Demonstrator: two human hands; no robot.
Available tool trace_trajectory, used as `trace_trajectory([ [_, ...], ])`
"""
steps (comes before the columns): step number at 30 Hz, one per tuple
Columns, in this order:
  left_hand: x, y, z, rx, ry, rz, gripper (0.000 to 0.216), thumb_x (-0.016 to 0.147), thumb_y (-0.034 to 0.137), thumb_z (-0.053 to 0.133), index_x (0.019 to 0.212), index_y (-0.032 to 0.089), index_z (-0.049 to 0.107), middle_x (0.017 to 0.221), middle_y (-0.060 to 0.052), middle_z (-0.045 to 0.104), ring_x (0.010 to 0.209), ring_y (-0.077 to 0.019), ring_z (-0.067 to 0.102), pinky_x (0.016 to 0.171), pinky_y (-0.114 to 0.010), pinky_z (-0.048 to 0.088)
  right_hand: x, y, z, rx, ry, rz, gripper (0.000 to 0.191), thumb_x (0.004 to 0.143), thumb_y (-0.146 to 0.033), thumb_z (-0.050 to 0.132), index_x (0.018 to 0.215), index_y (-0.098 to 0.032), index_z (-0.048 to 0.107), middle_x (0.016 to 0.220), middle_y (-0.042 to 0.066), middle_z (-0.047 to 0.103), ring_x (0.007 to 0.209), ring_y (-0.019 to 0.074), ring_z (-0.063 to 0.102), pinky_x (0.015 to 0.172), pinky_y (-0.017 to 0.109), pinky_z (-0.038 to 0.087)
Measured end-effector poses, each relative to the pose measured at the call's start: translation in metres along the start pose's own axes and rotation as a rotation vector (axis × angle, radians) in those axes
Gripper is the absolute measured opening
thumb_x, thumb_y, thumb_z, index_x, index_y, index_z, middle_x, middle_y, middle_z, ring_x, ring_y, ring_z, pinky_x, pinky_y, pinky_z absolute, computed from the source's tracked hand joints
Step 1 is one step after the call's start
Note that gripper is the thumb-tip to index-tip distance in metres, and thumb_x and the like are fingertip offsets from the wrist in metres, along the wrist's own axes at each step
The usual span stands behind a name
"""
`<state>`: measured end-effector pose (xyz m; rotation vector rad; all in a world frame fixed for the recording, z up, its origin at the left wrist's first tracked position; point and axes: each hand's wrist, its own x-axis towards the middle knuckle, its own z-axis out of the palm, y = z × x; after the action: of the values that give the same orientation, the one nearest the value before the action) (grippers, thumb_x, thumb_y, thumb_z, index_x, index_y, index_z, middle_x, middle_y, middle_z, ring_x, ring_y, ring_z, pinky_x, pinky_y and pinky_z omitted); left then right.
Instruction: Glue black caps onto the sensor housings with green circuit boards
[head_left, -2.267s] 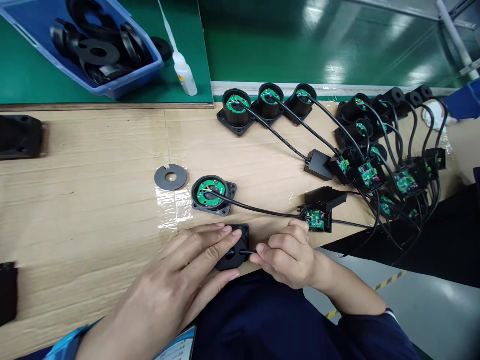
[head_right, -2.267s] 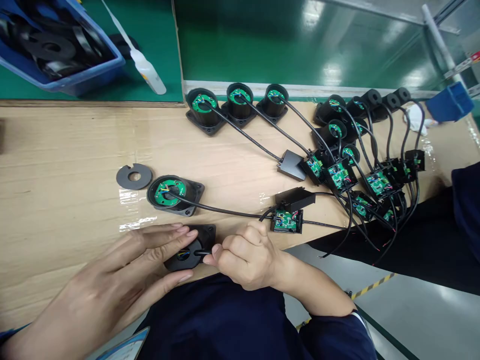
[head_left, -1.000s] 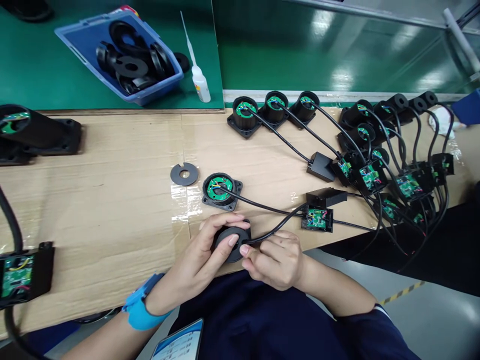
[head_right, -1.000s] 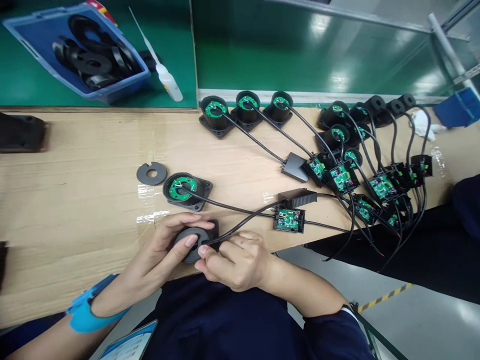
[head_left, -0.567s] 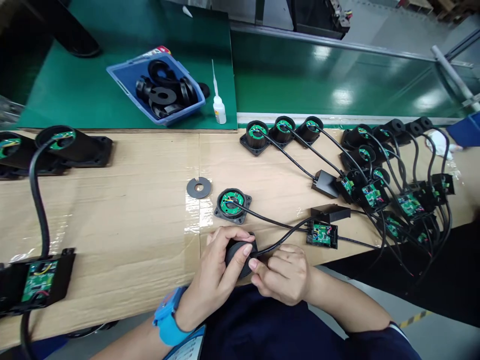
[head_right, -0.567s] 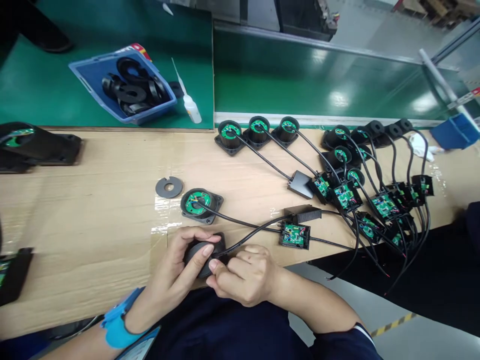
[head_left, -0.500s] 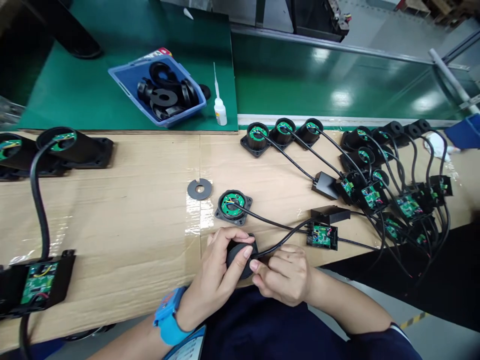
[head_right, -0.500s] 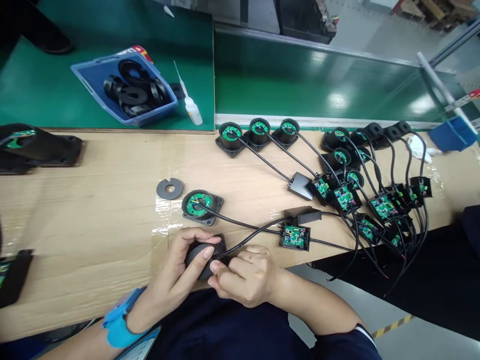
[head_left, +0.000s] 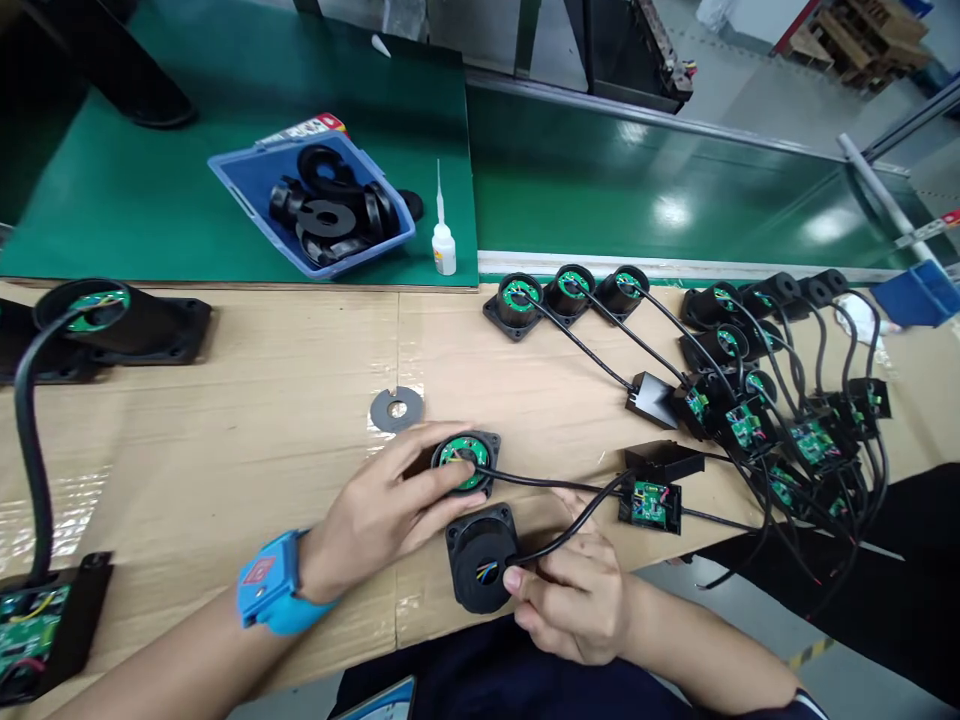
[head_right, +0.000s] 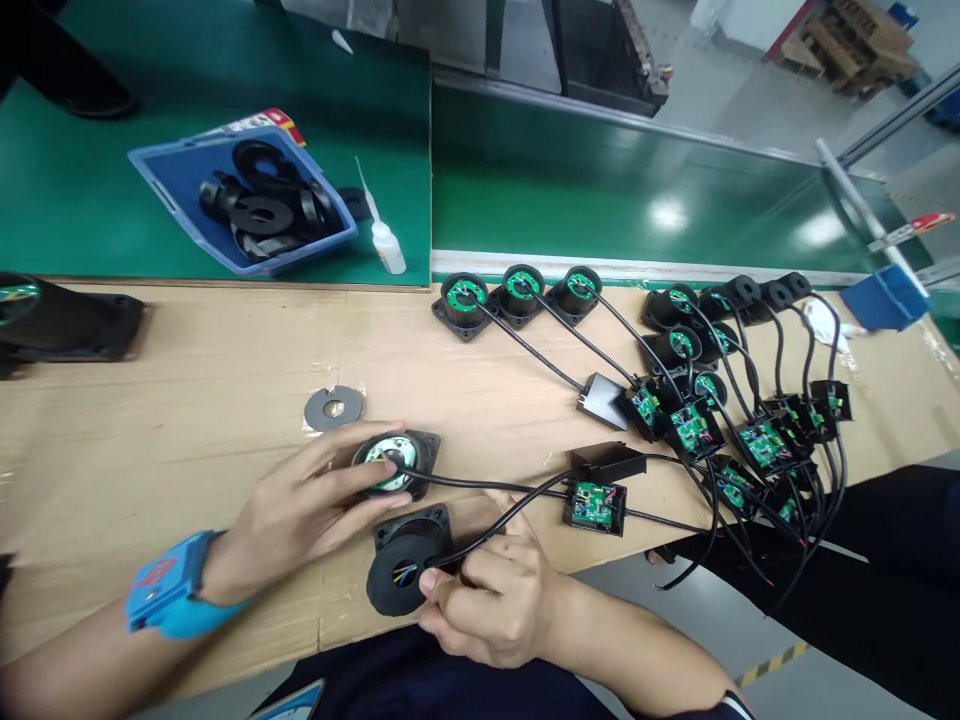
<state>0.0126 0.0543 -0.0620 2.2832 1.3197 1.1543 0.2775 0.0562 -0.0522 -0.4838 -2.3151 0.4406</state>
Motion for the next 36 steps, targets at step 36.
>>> trace_trajectory([
  [36, 0.002, -0.001, -0.041, 0.043, 0.016, -0.195, 0.051, 0.101, 0.056, 0.065, 0.132, 0.018, 0.052, 0.135, -0.015, 0.066, 0.128, -0.0244, 0.066, 0.104, -0.040, 0.058, 0.001, 0.007, 0.009, 0.021, 0.109, -0.106, 0.036, 0.102, -0.019, 0.047, 0.080, -0.013, 0.074, 0.060, -0.005, 0.053, 0.050, 0.0097, 0.046, 0.103, 0.046, 0.059],
])
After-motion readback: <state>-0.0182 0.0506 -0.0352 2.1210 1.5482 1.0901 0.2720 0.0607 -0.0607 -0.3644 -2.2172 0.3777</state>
